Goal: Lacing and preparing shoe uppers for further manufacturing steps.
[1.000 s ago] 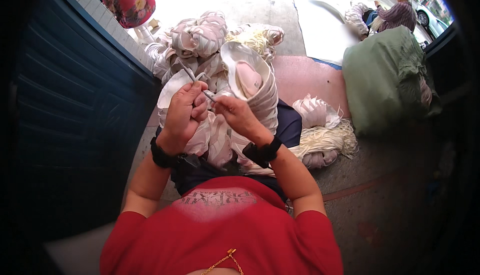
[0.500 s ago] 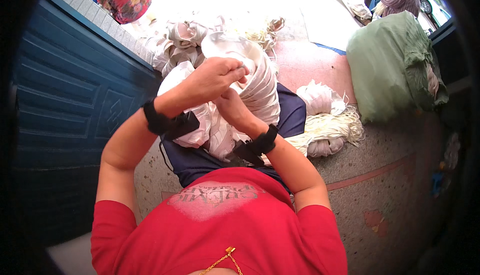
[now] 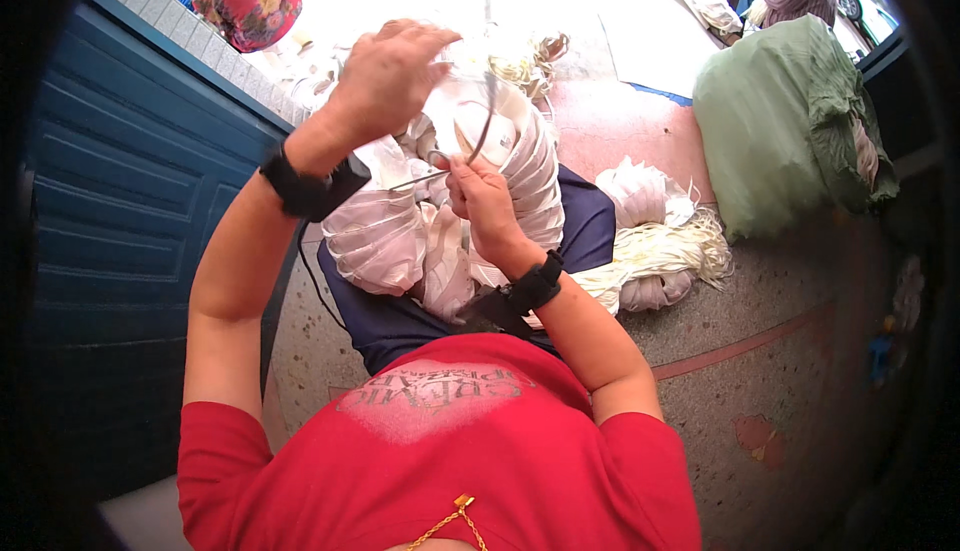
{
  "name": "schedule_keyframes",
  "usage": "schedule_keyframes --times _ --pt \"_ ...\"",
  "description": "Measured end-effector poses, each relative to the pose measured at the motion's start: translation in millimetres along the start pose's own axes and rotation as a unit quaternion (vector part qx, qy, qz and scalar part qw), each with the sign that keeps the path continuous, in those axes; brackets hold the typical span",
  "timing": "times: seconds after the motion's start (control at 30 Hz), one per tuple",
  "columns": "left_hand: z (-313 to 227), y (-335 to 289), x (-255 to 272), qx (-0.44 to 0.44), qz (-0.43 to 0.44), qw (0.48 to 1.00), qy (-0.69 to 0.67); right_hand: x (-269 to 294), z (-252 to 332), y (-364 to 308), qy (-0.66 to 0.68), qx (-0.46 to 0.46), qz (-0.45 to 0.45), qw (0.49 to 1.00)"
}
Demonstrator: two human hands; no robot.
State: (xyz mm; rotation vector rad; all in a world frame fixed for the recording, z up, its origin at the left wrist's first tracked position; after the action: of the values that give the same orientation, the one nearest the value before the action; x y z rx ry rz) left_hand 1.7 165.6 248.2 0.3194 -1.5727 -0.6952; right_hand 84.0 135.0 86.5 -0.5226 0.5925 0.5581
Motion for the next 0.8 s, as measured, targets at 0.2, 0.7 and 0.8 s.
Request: schedule_keyframes --times 0.2,0.7,0.8 --pt "26 -102 -91 0.254 0.305 0.815 -0.422 10 5 -8 0.078 -0.027 0.072 0.994" --pt "-30 -108 -60 0.342 0.408 0.653 -0.539 33 48 -38 -0.179 0.075 0.087 0.977" --pt "-43 -102 -58 0.387 0.400 0.626 -0.547 22 46 -41 -0.187 0.114 0.062 0.974"
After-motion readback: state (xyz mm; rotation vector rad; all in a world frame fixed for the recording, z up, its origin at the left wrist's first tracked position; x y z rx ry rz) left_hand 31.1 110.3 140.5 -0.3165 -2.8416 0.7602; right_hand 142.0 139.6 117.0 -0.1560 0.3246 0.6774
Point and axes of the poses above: each hand's wrist, its own y-axis towards the middle knuckle, its own x-axis out of the back of the hand, z = x × y, the point moved 7 cm from there along y, towards the middle knuckle, and after that the axes turned 7 degrees about -z, right-handed, at the moved point
